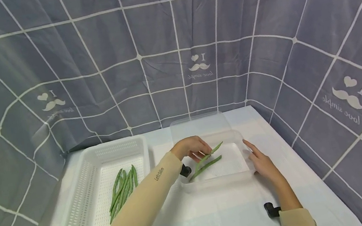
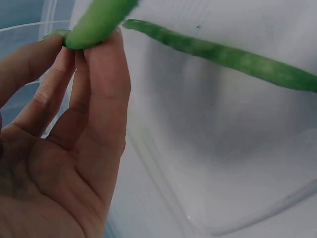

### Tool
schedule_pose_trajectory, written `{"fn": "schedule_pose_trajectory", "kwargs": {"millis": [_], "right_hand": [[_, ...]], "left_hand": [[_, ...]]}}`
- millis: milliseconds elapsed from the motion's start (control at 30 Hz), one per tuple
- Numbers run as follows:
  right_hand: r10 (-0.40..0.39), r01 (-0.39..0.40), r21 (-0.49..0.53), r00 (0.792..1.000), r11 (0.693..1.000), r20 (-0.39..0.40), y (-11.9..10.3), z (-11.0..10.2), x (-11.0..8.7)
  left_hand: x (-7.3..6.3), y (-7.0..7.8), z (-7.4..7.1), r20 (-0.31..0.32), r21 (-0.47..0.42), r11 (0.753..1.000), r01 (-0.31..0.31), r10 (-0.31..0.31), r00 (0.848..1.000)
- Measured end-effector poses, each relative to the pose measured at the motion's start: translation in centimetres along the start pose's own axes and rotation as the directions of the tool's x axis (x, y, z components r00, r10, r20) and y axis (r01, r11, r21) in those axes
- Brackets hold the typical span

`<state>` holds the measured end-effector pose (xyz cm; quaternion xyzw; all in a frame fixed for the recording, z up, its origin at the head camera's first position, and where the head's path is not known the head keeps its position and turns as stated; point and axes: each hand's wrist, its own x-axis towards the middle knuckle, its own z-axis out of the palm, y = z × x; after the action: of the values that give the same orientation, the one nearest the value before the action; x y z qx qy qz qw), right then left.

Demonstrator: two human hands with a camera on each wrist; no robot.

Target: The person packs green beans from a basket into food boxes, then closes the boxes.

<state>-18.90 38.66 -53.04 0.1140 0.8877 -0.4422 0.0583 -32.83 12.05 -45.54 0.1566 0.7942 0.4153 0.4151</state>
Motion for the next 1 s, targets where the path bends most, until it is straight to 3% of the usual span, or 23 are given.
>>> {"fn": "schedule_pose_trajectory", "kwargs": {"millis": [200,400,600,867,1000], "right_hand": [[-0.003,0.003,0.001,1.000,1.000,-0.001,-0.3,0.1,0.1],[0.004,-0.004,-0.005,1.000,1.000,0.001,-0.5,0.2,0.0],[-0.009,0.009,-0.007,1.000,1.000,0.004,-0.4,0.2,0.0],[-0.005,0.005,-0.011,1.000,1.000,0.001,-0.1,0.1,-0.2],[-0.005,0.005,-0.014,1.000,1.000,0.001,0.1,0.0,-0.2]], "left_hand": [[0.4,-0.4,0.9,-0.026,0.063,0.996,0.056,-0.055,0.998],[0.2,-1.0,1.3,-0.041,0.101,0.992,0.074,-0.070,0.997],[-0.1,-1.7,1.6,-0.052,0.074,0.992,0.104,-0.100,0.994],[-0.4,-2.0,1.7,-0.060,0.062,0.995,0.078,-0.074,0.995],[-0.5,-2.0,1.4,-0.053,0.009,0.999,0.042,-0.042,0.998]]}}
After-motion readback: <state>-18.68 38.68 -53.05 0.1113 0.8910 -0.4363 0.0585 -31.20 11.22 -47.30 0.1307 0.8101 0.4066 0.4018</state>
